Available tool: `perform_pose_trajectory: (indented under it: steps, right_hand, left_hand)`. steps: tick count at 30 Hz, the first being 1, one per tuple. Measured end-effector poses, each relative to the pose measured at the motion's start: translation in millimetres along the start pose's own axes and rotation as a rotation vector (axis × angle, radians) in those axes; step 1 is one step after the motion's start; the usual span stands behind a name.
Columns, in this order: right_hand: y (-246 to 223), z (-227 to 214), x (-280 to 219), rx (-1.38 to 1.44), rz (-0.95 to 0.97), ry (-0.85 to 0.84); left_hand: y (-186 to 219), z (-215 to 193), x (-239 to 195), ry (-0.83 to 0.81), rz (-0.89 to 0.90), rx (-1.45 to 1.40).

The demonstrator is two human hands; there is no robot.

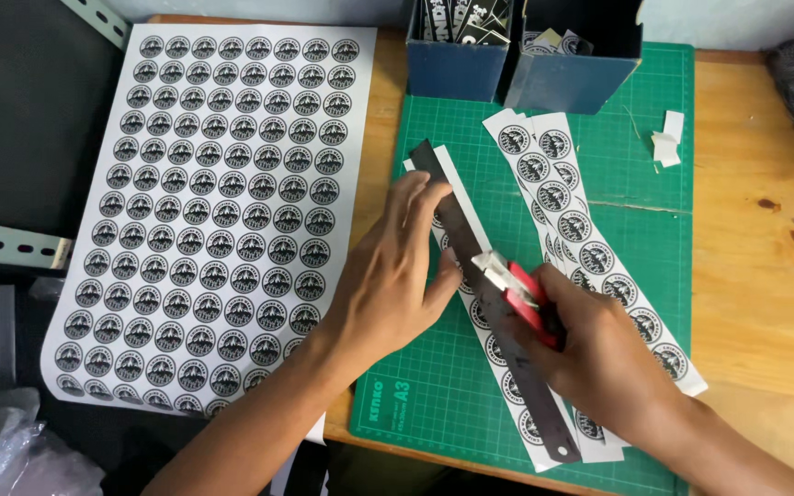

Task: The person uses a ruler and a red utility knife to cut strips of circular stickers from a larger sheet on a green cutting mat. They align the ruler, slice along the edge, and separate the cut strips.

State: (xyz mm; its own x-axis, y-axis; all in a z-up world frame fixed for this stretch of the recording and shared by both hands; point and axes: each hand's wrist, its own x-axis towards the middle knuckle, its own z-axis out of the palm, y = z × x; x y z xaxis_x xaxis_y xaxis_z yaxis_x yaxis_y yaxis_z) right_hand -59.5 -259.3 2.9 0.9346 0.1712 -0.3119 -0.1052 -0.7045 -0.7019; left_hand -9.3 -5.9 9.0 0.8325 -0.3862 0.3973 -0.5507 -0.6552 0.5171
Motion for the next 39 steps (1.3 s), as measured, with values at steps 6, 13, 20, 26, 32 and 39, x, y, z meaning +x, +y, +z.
perform_pose_trajectory:
  steps: [6,13,20,26,32,39]
  right_hand:
    - [-3,-4,-3,-0.190,-0.402,0.093]
    - [-18,-23,0,-0.358,-0.668,0.067]
    - [-17,-23,2,-0.373,-0.675,-0.003]
    - [-8,-20,3,-0.375,-0.651,-0.004]
    - [-7,-18,5,-0.383,-0.629,0.009]
    - [-6,-19,5,-0.378,-0.632,0.012]
  left_hand:
    - [-10,7,-6,-0.053,0.072,0.296]
    - [-10,5,-6,-0.068,0.021,0.230]
    - [-8,-3,-1,-0.078,0.032,0.216]
    - [-12,-5,-2,-0.155,0.006,0.248]
    - [-12,-4,0,-0.181,0.002,0.272]
    - [-13,-2,-2,-0.170,0.013,0.267]
